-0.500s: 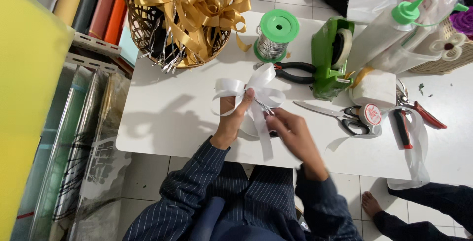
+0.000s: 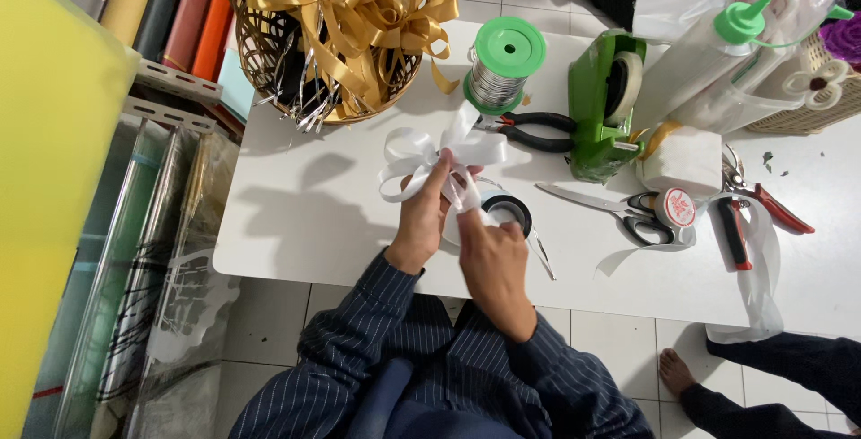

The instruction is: The person ties a white ribbon into a bow using black tape to secure the center. They then place the finished bow into a basket containing other ribbons and repeat the process with another white ribbon.

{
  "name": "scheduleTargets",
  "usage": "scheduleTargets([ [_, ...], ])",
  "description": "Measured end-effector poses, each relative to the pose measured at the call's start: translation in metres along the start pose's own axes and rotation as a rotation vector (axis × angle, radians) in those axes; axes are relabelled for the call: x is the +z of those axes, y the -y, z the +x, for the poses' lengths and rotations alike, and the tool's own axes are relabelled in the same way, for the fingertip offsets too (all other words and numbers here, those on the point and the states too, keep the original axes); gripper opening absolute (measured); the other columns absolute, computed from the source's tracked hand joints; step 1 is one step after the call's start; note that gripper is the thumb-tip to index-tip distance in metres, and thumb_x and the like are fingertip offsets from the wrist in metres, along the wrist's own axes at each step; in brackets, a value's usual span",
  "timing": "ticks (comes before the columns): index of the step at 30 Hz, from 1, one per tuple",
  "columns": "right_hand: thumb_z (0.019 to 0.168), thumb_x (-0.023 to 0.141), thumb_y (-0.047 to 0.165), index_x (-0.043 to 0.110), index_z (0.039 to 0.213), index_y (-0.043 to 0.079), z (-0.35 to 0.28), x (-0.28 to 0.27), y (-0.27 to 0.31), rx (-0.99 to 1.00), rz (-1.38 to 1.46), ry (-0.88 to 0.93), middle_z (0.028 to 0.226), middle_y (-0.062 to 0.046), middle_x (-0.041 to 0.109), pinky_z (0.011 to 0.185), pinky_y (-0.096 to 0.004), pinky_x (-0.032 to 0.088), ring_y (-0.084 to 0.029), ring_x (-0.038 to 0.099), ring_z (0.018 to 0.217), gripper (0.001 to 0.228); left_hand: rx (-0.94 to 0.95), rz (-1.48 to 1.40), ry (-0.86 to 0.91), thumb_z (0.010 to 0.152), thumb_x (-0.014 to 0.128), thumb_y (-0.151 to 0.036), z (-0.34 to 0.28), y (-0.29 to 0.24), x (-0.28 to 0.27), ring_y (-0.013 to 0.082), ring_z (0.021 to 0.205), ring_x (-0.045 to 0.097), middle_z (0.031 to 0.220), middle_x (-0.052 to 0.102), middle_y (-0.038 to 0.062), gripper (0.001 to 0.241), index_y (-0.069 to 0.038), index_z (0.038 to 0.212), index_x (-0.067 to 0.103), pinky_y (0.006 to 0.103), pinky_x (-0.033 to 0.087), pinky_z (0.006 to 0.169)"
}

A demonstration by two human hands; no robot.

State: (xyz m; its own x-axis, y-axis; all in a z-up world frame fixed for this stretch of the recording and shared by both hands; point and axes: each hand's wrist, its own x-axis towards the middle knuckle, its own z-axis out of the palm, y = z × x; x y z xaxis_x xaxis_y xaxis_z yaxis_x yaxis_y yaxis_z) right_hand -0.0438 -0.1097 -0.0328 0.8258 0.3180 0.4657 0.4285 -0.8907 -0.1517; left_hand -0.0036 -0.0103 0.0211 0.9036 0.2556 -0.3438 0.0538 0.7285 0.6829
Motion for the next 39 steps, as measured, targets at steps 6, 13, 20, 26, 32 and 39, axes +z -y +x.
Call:
scheduleTargets([
  [6, 0.091, 0.046, 0.018, 0.051, 0.076, 0.014, 0.002, -0.01, 0.003, 0.174, 0.124, 0.038, 0.046, -0.002, 0.057, 0.066, -0.029, 0.045, -0.021, 0.062, 0.048, 0.017, 0.075, 0.099, 0.236, 0.088, 0.056, -0.022, 0.017, 0.029, -0.027, 0.0214, 0.098, 0.059, 0.11, 0.059, 0.012, 0.041, -0.004, 0.124, 0.05, 0.0353, 0.05, 0.086],
  [13, 0.087, 0.052, 0.024, 0.055, 0.075, 0.016, -0.005, -0.017, 0.022, 0.06, 0.325, 0.041, 0.046, -0.004, 0.055, 0.053, -0.031, 0.044, -0.026, 0.059, 0.049, 0.015, 0.281, 0.272, 0.085, 0.08, 0.067, -0.011, 0.025, 0.003, -0.044, 0.0114, 0.077, 0.055, 0.085, 0.062, 0.011, 0.026, 0.001, 0.103, 0.063, 0.0292, 0.053, 0.07],
  [20, 0.086, 0.054, 0.019, 0.066, 0.087, 0.01, -0.013, -0.04, 0.009, 0.051, 0.569, 0.016, 0.076, -0.002, 0.067, 0.068, -0.032, 0.047, -0.022, 0.061, 0.075, 0.016, 0.633, 0.598, 0.152, 0.082, 0.06, -0.036, 0.071, -0.11, -0.028, 0.0027, 0.052, 0.042, 0.058, 0.051, -0.004, 0.028, -0.009, 0.078, 0.06, 0.0178, 0.036, 0.055],
  [26, 0.087, 0.052, 0.016, 0.064, 0.085, 0.007, -0.017, -0.045, 0.007, 0.077, 0.543, -0.034, 0.081, -0.001, 0.066, 0.071, -0.031, 0.045, -0.02, 0.058, 0.082, 0.015, 0.36, 0.723, 0.076, 0.083, 0.05, -0.029, 0.147, -0.136, -0.007, 0.0166, 0.088, 0.062, 0.098, 0.062, 0.008, 0.026, -0.009, 0.099, 0.053, 0.0323, 0.051, 0.083],
  [32, 0.085, 0.056, 0.016, 0.064, 0.086, 0.011, -0.027, -0.035, 0.0, 0.106, 0.504, -0.022, 0.082, 0.003, 0.066, 0.076, -0.034, 0.043, -0.019, 0.057, 0.086, 0.01, 0.335, 1.118, -0.129, 0.084, 0.055, -0.009, 0.195, -0.095, -0.037, 0.0097, 0.067, 0.058, 0.084, 0.061, 0.001, 0.011, -0.011, 0.095, 0.055, 0.0214, 0.049, 0.052],
  [39, 0.083, 0.059, 0.016, 0.065, 0.084, 0.012, -0.029, -0.038, -0.011, 0.125, 0.491, -0.032, 0.078, 0.001, 0.065, 0.073, -0.035, 0.041, -0.02, 0.057, 0.08, 0.007, 0.029, 1.341, 0.005, 0.084, 0.046, -0.005, 0.171, -0.111, -0.022, 0.0217, 0.101, 0.05, 0.108, 0.051, 0.005, 0.032, -0.012, 0.115, 0.043, 0.0375, 0.044, 0.087],
])
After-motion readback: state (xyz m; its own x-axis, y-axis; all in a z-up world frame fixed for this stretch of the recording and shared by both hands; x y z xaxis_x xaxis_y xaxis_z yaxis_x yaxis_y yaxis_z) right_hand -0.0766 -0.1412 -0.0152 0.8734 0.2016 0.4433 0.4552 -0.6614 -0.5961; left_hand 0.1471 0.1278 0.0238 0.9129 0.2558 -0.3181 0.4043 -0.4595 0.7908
